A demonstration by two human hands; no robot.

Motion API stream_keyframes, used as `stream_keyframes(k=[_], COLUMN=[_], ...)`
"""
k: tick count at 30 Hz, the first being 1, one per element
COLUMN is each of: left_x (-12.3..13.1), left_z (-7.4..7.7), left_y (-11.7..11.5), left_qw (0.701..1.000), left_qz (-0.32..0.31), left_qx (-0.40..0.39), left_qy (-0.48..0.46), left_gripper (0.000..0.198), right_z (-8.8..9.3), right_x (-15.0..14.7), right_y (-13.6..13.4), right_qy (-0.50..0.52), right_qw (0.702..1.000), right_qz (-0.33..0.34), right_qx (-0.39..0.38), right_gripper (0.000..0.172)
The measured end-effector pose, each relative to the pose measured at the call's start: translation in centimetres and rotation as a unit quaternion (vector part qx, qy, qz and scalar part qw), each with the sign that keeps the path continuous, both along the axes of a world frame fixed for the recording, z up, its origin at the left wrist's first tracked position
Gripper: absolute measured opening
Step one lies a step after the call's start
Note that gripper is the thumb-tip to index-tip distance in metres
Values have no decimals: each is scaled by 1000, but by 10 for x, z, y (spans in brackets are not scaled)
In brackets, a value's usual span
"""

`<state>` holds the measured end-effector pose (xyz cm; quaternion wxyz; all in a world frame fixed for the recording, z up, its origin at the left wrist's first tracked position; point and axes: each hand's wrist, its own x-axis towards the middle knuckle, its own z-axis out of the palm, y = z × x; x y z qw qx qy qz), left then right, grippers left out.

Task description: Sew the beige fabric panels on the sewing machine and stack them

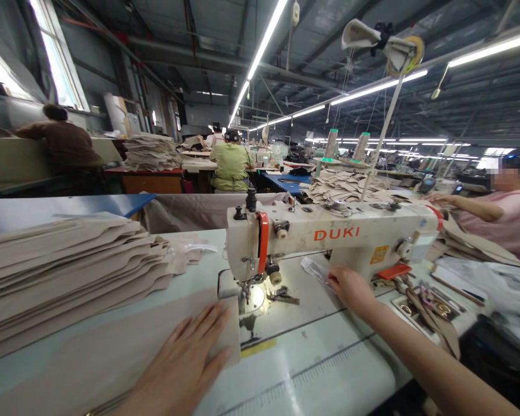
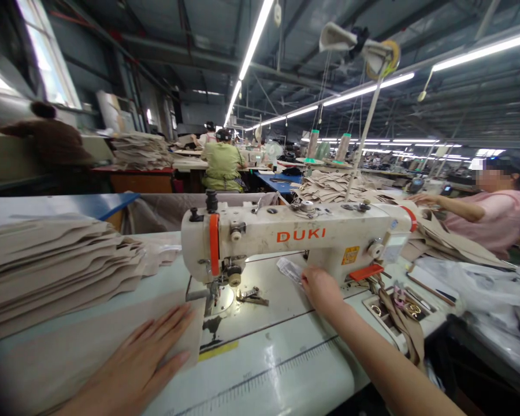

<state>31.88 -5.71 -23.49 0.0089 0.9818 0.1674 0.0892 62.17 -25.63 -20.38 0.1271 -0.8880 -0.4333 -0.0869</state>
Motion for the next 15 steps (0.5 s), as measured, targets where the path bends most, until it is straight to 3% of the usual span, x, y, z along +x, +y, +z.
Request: stream_keyframes(k=[10, 15], left_x=[-4, -8], left_z=[-5, 0], left_y=[3, 2], left_qw=[998, 969], left_qz=[-12, -39], left_qx=[1, 63], left_qy=[-68, -236], left_gripper=[52, 50], right_z=[19, 25], right_x=[-11, -49], right_y=[-9, -2], right_qy=[-12, 51], right_qw=[999, 986], right_qz=[11, 146], right_qx=[29, 68], right_gripper=[20, 17])
